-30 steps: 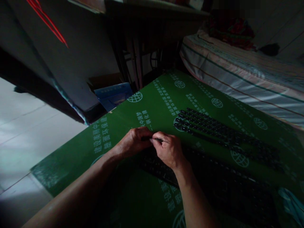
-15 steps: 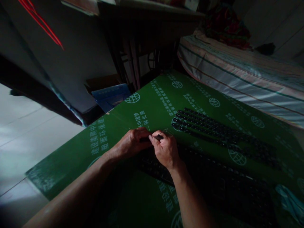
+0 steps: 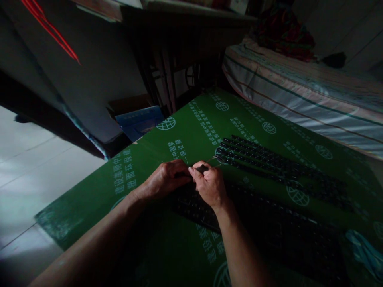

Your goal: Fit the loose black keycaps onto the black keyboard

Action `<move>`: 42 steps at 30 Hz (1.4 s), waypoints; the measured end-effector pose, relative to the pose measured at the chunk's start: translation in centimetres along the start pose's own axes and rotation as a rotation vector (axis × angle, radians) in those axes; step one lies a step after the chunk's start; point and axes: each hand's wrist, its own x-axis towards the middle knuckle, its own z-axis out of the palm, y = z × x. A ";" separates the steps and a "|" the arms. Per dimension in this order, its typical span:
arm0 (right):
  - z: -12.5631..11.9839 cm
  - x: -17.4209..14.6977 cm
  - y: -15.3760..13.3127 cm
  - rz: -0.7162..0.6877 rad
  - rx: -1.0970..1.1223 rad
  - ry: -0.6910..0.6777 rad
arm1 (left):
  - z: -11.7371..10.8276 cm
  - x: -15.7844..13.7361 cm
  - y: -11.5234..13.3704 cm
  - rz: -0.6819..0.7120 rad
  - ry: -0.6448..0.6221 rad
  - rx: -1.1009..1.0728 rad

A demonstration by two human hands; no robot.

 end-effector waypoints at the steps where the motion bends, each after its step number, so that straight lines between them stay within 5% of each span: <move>1: 0.0 0.0 0.0 0.025 0.032 0.002 | 0.0 0.0 0.1 -0.012 0.009 -0.005; 10: 0.0 0.2 0.8 0.180 0.370 0.153 | 0.0 0.1 0.2 0.027 0.005 0.041; 19: -0.5 0.1 0.4 0.124 0.484 0.201 | 0.2 0.0 0.4 0.062 0.019 -0.002; 27: -2.1 0.2 -0.1 0.038 0.325 0.265 | -0.1 -0.1 0.6 -0.100 0.191 -0.393; 34: -2.6 -0.1 -1.5 -0.020 0.023 0.276 | -0.2 -0.2 1.4 -0.273 0.131 -0.870; 42: -1.9 -0.4 -2.1 -0.019 -0.029 0.110 | -0.2 -0.3 1.5 -0.287 0.120 -1.007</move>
